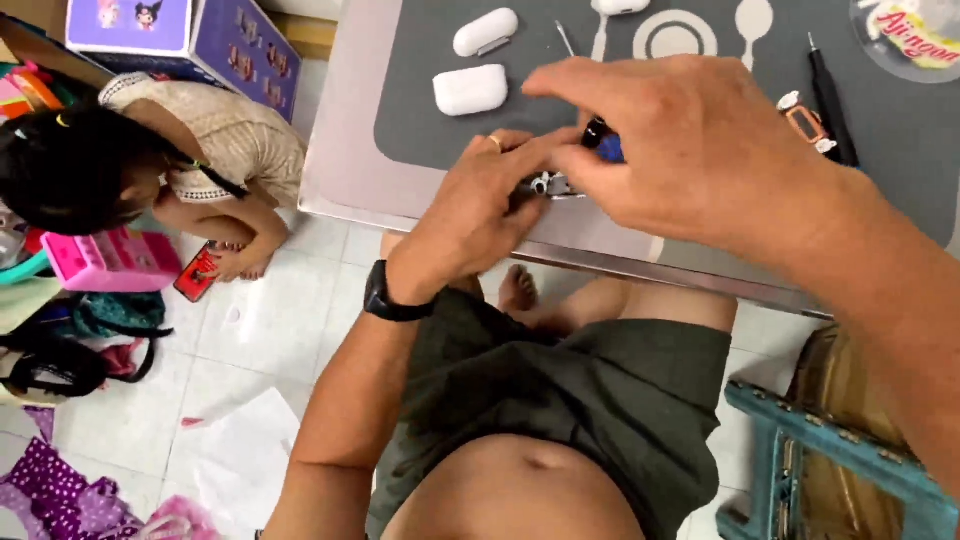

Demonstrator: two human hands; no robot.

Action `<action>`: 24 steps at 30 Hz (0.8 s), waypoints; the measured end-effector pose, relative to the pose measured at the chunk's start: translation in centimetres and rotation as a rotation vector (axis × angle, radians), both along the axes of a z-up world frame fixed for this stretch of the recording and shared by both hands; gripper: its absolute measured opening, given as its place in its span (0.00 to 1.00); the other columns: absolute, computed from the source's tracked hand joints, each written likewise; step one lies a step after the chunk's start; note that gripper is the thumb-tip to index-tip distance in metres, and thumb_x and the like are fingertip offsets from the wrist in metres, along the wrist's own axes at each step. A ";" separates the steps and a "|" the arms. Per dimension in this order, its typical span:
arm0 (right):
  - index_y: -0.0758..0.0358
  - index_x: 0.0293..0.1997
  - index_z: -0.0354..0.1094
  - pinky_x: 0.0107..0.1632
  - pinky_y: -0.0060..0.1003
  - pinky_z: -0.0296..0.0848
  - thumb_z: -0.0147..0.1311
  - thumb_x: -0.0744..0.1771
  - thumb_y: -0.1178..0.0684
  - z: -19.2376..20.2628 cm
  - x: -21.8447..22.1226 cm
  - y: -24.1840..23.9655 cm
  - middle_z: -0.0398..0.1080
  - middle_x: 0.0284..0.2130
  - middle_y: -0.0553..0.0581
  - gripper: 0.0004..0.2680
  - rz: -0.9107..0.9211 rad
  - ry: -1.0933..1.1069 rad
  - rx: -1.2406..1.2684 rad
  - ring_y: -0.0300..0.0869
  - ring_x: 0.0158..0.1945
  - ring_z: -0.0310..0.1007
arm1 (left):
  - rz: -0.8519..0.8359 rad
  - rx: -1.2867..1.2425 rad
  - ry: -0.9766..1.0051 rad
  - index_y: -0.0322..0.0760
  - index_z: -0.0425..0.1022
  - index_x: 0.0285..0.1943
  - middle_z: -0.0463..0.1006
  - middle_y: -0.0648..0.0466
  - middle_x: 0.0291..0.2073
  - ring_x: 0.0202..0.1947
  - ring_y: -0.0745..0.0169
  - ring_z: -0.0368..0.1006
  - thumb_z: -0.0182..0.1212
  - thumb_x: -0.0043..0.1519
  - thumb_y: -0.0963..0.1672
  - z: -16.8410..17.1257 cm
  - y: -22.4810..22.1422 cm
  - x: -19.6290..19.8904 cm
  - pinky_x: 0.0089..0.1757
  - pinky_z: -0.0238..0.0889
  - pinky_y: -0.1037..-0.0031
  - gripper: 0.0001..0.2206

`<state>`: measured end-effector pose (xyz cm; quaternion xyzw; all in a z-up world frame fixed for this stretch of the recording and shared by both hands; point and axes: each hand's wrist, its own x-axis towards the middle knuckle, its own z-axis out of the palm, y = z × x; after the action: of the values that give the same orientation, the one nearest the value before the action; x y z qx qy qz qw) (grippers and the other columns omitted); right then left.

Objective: Reassembling the internal components of a wireless earbud charging case using precision tools.

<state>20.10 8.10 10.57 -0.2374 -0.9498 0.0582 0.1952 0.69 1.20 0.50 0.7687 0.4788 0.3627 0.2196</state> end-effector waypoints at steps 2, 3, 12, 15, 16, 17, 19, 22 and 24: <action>0.66 0.55 0.76 0.25 0.49 0.65 0.64 0.68 0.52 -0.2 -0.2 0.2 0.75 0.26 0.61 0.12 -0.028 -0.004 0.052 0.56 0.22 0.70 | 0.017 -0.008 0.013 0.44 0.68 0.66 0.77 0.49 0.56 0.47 0.51 0.69 0.62 0.56 0.37 0.2 0.2 -0.1 0.50 0.63 0.68 0.26; 0.65 0.52 0.76 0.25 0.49 0.65 0.62 0.68 0.56 -0.5 -0.1 0.4 0.72 0.24 0.62 0.09 -0.028 -0.007 0.064 0.57 0.21 0.69 | -0.013 0.001 -0.018 0.42 0.67 0.67 0.79 0.52 0.54 0.50 0.52 0.70 0.61 0.55 0.36 0.2 0.2 0.0 0.53 0.61 0.67 0.27; 0.66 0.58 0.75 0.27 0.47 0.66 0.59 0.68 0.59 -0.2 -0.3 0.0 0.75 0.28 0.61 0.12 -0.042 -0.058 0.135 0.56 0.25 0.72 | -0.007 0.016 -0.046 0.40 0.69 0.61 0.80 0.55 0.50 0.52 0.54 0.71 0.63 0.55 0.36 0.4 0.1 0.4 0.54 0.59 0.67 0.23; 0.68 0.61 0.74 0.27 0.47 0.67 0.59 0.65 0.61 0.5 -0.5 -0.5 0.76 0.32 0.61 0.16 -0.005 -0.050 0.074 0.54 0.25 0.72 | 0.007 0.013 -0.036 0.45 0.65 0.68 0.80 0.57 0.52 0.53 0.55 0.71 0.64 0.56 0.36 -0.2 0.0 0.2 0.56 0.60 0.68 0.28; 0.67 0.62 0.72 0.27 0.46 0.68 0.60 0.66 0.58 0.7 -0.6 -0.6 0.76 0.31 0.59 0.17 -0.022 -0.077 0.067 0.52 0.25 0.72 | -0.001 0.023 -0.034 0.47 0.62 0.73 0.82 0.57 0.55 0.53 0.56 0.71 0.64 0.57 0.36 -0.4 0.0 0.2 0.58 0.60 0.69 0.32; 0.67 0.62 0.72 0.27 0.46 0.68 0.60 0.66 0.58 0.1 -0.3 -0.4 0.76 0.31 0.59 0.17 -0.024 -0.076 0.066 0.52 0.25 0.72 | -0.004 0.023 -0.034 0.47 0.62 0.73 0.82 0.57 0.55 0.53 0.56 0.71 0.64 0.57 0.36 -0.1 0.0 0.2 0.58 0.60 0.69 0.32; 0.58 0.54 0.76 0.25 0.42 0.65 0.61 0.71 0.55 -1.3 0.3 0.2 0.71 0.21 0.55 0.06 -0.122 -0.141 0.244 0.50 0.20 0.69 | 0.003 -0.004 -0.034 0.41 0.69 0.62 0.80 0.57 0.50 0.53 0.55 0.71 0.63 0.55 0.36 0.4 0.1 0.3 0.55 0.59 0.67 0.24; 0.67 0.63 0.69 0.30 0.49 0.67 0.55 0.62 0.65 1.5 -0.4 -0.8 0.76 0.37 0.58 0.20 0.032 -0.042 -0.110 0.54 0.29 0.71 | 0.013 0.021 -0.053 0.47 0.65 0.71 0.84 0.61 0.48 0.51 0.60 0.72 0.65 0.55 0.36 -0.3 0.0 0.3 0.55 0.61 0.71 0.32; 0.65 0.61 0.73 0.28 0.48 0.67 0.59 0.67 0.58 0.5 -0.3 -0.6 0.75 0.31 0.58 0.15 -0.024 -0.063 -0.005 0.54 0.25 0.72 | 0.033 0.020 -0.035 0.44 0.67 0.67 0.82 0.56 0.48 0.48 0.57 0.71 0.65 0.56 0.37 0.0 -0.1 0.3 0.52 0.61 0.70 0.28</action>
<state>19.79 7.50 11.04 -0.2508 -0.9525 0.0509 0.1653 1.03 1.06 0.49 0.7564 0.4838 0.3844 0.2145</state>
